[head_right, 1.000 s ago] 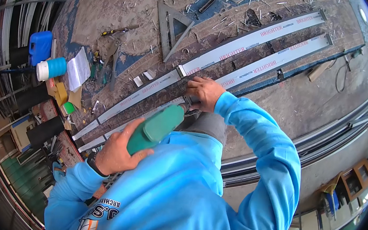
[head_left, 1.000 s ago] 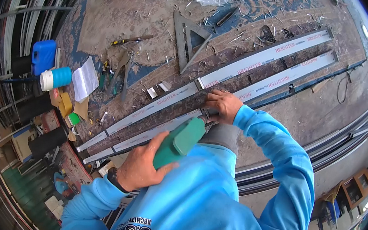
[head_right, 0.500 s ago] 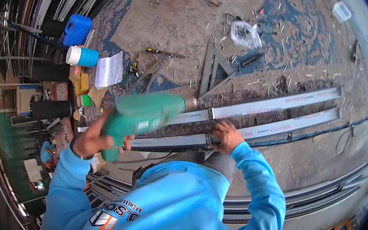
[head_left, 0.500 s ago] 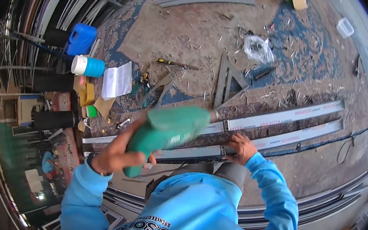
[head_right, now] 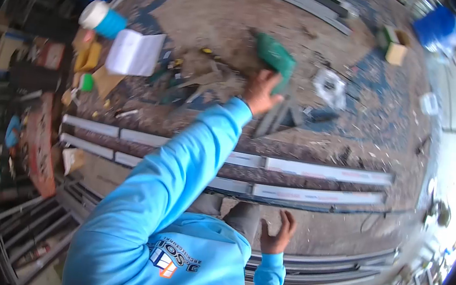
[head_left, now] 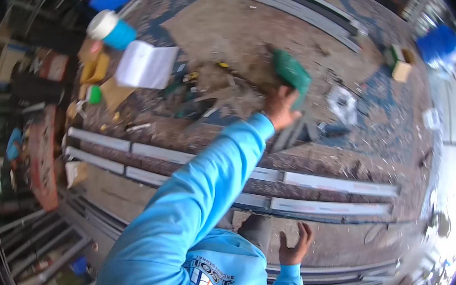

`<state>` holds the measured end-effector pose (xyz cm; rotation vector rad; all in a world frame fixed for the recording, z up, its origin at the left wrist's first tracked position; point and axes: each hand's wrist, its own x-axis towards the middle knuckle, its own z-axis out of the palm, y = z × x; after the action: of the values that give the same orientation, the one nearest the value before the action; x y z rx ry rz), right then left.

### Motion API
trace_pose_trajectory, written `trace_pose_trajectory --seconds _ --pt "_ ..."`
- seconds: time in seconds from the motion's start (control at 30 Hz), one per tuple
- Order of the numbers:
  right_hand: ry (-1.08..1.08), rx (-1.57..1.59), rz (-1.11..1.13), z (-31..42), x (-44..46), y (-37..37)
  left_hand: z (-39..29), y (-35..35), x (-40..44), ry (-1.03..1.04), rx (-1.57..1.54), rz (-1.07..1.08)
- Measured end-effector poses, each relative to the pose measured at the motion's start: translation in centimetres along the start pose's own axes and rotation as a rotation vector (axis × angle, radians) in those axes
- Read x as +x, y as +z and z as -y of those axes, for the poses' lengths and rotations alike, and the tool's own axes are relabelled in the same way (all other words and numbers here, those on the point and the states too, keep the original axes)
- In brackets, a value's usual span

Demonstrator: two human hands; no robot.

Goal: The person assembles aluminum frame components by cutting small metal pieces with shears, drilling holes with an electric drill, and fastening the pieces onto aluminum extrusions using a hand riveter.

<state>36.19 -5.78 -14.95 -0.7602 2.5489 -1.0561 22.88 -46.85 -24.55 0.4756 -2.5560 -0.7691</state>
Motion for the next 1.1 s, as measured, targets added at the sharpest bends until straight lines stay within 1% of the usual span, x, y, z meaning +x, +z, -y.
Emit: trace_pose_trajectory --seconds 0.03,0.1,0.17,0.23,0.27,0.3,0.33,0.37,0.4,0.43,0.47,0.5,0.53,0.57,0.6,0.63,0.67,0.7,0.73,0.77,0.8,0.83,0.9,0.93,1.0,1.03,1.07,1.1 --pt "0.048 0.028 -0.028 -0.5 0.0 0.4 -1.4 -2.4 -0.8 -0.010 -0.042 0.015" --pt "0.029 -0.001 -0.064 -0.1 0.8 0.2 -0.9 -7.4 -4.7 -0.003 0.018 -0.059" --pt "0.039 0.030 -0.062 0.6 2.7 -0.2 2.8 -12.6 -8.2 -0.139 0.242 -0.043" --pt "-0.019 0.050 -0.052 1.5 5.6 -0.4 6.6 -16.6 -9.6 -0.354 0.433 0.153" --pt "-0.053 0.064 -0.036 2.0 7.2 -0.2 8.2 -17.8 -9.7 -0.304 0.477 0.235" --pt "-0.137 0.038 -0.004 2.3 9.1 0.2 9.5 -18.7 -9.0 -0.247 0.520 0.320" --pt "-0.213 0.007 0.021 2.5 11.0 0.6 11.0 -18.7 -8.0 -0.257 0.523 0.382" --pt "-0.218 0.043 0.056 3.0 12.7 1.2 12.3 -18.2 -7.1 -0.258 0.521 0.451" --pt "-0.294 0.043 0.050 1.7 14.5 2.2 14.3 -17.0 -6.9 -0.184 0.624 0.469" --pt "-0.292 0.006 0.026 4.5 16.7 2.0 15.9 -16.0 -7.1 -0.224 0.577 0.584" --pt "-0.230 -0.010 0.022 4.5 18.7 2.2 15.7 -15.9 -6.6 -0.392 0.514 0.626" --pt "-0.258 -0.012 -0.012 3.5 21.1 2.1 16.7 -15.9 -8.4 -0.157 0.341 0.248" --pt "-0.222 -0.036 -0.059 2.4 23.6 2.2 13.6 -18.3 -7.5 -0.345 0.287 0.300" --pt "-0.187 0.048 -0.177 0.6 26.1 2.8 11.5 -20.5 -7.8 -0.311 0.265 0.227" --pt "-0.311 -0.057 -0.264 -1.0 29.2 2.5 9.8 -22.9 -8.8 -0.363 0.037 0.218" --pt "-0.254 -0.155 -0.270 -2.6 32.3 2.4 8.2 -25.4 -10.3 -0.424 -0.178 0.203" --pt "-0.277 -0.206 -0.265 -5.7 35.8 2.7 5.8 -27.6 -12.2 -0.457 -0.358 0.166" --pt "-0.140 -0.335 -0.234 -5.7 38.8 2.5 3.5 -29.6 -14.0 -0.496 -0.526 0.127" --pt "-0.235 -0.310 -0.211 -9.9 42.9 3.5 1.4 -31.4 -15.4 -0.556 -0.549 0.155" --pt "-0.446 -0.667 -0.169 -13.1 46.6 4.4 -0.2 -33.1 -17.6 -0.644 -0.566 0.183" --pt "-0.364 -0.613 -0.073 -16.2 49.8 6.1 -0.5 -34.2 -20.7 -0.680 -0.512 0.222" --pt "-0.106 -0.929 0.176 -10.4 50.0 5.6 -1.9 -34.8 -22.4 -0.663 -0.416 0.173" --pt "-0.032 -0.674 -0.036 -8.5 49.5 6.2 -2.7 -35.3 -26.5 -0.621 -0.308 0.114" --pt "-0.018 -0.669 0.004 -7.4 48.5 6.1 -4.4 -35.5 -26.3 -0.636 -0.254 0.070" --pt "0.007 -0.678 0.064 -4.8 47.2 5.6 -4.6 -36.1 -28.4 -0.742 -0.256 0.101" --pt "0.000 -0.688 0.054 -5.7 46.7 5.6 -4.6 -36.0 -29.4 -0.789 -0.265 0.115" --pt "-0.013 -0.702 0.040 -7.1 46.4 5.6 -4.6 -35.3 -29.9 -0.781 -0.301 0.041" --pt "-0.034 -0.716 0.023 -8.1 46.8 5.1 -4.5 -34.8 -30.0 -0.785 -0.335 0.040"
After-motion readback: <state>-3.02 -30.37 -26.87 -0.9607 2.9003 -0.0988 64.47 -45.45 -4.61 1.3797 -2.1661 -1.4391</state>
